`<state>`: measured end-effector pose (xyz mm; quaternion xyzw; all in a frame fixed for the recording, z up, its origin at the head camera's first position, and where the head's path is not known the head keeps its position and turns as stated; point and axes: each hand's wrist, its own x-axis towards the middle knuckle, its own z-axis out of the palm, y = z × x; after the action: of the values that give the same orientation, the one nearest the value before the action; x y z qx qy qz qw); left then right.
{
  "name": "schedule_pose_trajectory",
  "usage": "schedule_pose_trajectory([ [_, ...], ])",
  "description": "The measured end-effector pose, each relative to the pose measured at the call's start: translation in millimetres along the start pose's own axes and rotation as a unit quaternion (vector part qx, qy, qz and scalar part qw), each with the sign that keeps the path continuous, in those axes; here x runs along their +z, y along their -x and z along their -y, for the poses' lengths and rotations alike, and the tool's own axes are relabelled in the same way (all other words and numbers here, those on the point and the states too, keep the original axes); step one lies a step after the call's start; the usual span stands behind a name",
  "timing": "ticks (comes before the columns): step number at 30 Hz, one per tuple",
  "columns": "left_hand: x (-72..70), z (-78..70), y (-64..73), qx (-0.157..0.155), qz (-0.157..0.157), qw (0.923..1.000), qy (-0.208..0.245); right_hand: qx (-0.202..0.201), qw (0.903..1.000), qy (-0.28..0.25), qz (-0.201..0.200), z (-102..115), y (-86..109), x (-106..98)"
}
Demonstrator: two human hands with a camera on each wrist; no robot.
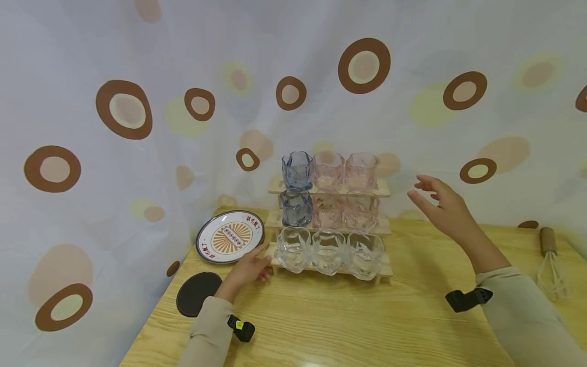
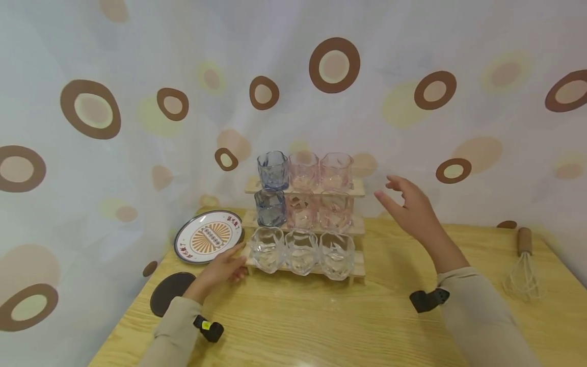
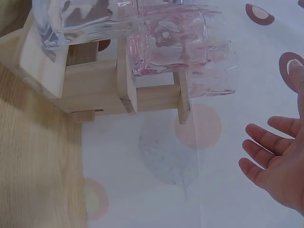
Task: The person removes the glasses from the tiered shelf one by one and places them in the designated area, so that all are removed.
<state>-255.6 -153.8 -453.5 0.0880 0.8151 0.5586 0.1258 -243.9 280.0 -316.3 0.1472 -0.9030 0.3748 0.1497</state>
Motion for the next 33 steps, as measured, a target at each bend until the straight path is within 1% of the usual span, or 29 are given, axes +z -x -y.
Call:
schedule_pose_trajectory([
  [4,1.0,0.9,-6.9,-0.021,-0.005,0.9996,0.019,0.036,0.9988,-0.026,0.018,1,-17.7,3],
  [8,-0.3,0.7,-9.1,-0.033,-0.008,0.9987,0.037,0.054,0.997,-0.043,0.034,0,-35.0,4],
  [13,-1.2,1.9,-10.4,-0.043,-0.011,0.9975,0.054,0.069,0.9947,-0.064,0.04,-6,-51.8,8],
  [17,-0.6,4.2,-10.6,-0.054,-0.019,0.9951,0.081,0.074,0.9922,-0.089,0.048,-10,-63.3,13],
  [23,0.9,4.8,-10.4,-0.052,-0.024,0.9923,0.11,0.087,0.9878,-0.108,0.071,-9,-79.3,24],
  [29,1.0,6.8,-10.4,-0.058,-0.026,0.9912,0.116,0.094,0.9835,-0.122,0.095,-5,-95.9,39],
  [33,-0.3,8.0,-10.9,-0.063,-0.022,0.9918,0.109,0.097,0.9817,-0.132,0.097,0,-104.6,47],
])
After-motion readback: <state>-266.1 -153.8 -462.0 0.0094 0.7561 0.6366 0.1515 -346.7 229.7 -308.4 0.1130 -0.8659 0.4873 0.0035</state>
